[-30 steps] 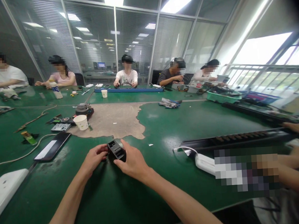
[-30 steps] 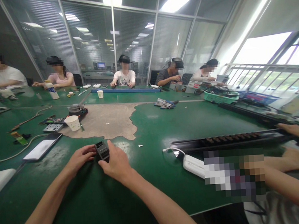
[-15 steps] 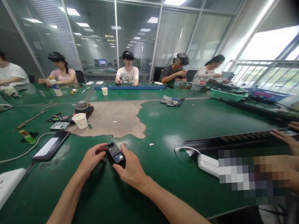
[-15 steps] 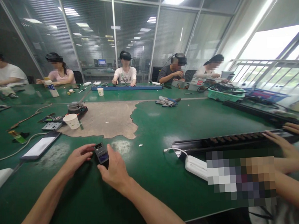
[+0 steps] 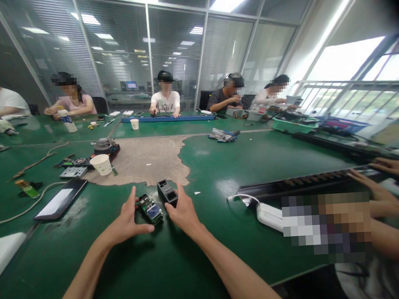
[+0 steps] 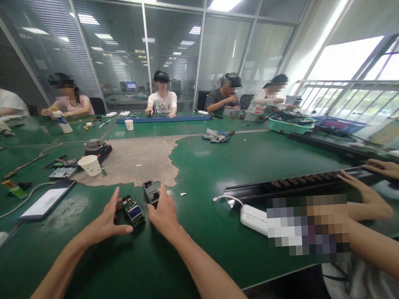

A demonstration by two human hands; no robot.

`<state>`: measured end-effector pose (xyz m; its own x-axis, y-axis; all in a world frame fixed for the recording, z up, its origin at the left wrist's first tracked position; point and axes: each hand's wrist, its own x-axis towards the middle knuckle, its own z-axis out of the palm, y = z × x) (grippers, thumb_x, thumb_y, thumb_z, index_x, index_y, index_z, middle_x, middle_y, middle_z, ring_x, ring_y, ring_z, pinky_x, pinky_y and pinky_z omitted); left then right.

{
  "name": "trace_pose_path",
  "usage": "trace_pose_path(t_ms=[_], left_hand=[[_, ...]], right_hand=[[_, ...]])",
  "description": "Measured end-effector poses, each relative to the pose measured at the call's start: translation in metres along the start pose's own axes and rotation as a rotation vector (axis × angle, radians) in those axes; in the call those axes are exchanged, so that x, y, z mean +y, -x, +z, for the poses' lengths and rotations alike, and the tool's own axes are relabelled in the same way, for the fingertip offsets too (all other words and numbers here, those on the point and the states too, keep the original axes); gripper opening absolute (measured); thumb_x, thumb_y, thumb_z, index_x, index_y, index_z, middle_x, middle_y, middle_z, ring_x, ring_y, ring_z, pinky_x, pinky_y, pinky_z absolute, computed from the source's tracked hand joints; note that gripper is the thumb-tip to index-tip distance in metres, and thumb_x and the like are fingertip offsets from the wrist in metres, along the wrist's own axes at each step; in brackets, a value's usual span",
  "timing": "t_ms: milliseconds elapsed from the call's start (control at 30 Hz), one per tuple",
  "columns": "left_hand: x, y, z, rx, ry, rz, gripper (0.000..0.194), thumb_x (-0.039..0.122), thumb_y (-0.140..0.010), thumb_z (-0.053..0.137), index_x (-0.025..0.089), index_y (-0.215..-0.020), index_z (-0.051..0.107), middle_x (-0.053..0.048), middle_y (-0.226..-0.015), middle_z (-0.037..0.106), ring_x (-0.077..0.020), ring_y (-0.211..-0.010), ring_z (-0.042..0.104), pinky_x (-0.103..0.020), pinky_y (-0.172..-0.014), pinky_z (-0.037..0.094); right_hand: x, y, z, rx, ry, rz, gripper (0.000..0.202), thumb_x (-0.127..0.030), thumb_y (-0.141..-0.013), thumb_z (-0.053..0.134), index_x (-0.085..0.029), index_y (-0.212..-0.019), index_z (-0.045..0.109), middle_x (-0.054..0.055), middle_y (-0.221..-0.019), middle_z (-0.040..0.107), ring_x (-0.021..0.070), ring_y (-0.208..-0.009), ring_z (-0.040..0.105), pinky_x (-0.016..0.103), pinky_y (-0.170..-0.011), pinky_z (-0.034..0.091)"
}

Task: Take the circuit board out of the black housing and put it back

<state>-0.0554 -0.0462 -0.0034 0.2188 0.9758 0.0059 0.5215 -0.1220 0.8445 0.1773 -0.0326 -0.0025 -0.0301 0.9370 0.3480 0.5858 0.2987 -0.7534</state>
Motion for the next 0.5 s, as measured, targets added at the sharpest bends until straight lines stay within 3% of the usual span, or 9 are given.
trace_pose_path(t_ms=[133, 267, 500], left_hand=[[-0.001, -0.001, 0.007, 0.037, -0.039, 0.029, 0.142, 0.046, -0.053, 0.083, 0.018, -0.152, -0.015, -0.024, -0.144, 0.034, -0.0436, -0.127, 0.041, -0.058, -0.104, 0.03], [0.004, -0.002, 0.012, 0.081, -0.086, 0.104, 0.141, 0.045, -0.053, 0.082, 0.018, -0.152, -0.014, -0.023, -0.141, 0.036, -0.0451, -0.127, 0.039, -0.061, -0.105, 0.026], [0.008, -0.002, 0.015, 0.125, 0.016, 0.134, 0.139, 0.036, -0.057, 0.082, 0.023, -0.15, -0.019, -0.018, -0.137, 0.043, -0.036, -0.123, 0.047, -0.057, -0.107, 0.03]], right_hand=[[0.005, 0.0, 0.001, -0.042, 0.066, 0.016, 0.088, -0.025, -0.072, 0.069, -0.008, -0.147, 0.026, 0.021, -0.132, 0.054, 0.0344, -0.123, 0.052, 0.05, -0.103, 0.041], [0.001, -0.003, -0.001, -0.019, 0.012, 0.019, 0.079, -0.022, -0.075, 0.065, -0.013, -0.146, 0.03, 0.017, -0.125, 0.061, 0.0312, -0.116, 0.059, 0.047, -0.1, 0.044], [-0.02, -0.003, -0.006, 0.043, -0.267, -0.017, 0.073, -0.032, -0.081, 0.065, -0.018, -0.145, 0.033, 0.011, -0.119, 0.066, 0.0239, -0.105, 0.066, 0.039, -0.092, 0.053]])
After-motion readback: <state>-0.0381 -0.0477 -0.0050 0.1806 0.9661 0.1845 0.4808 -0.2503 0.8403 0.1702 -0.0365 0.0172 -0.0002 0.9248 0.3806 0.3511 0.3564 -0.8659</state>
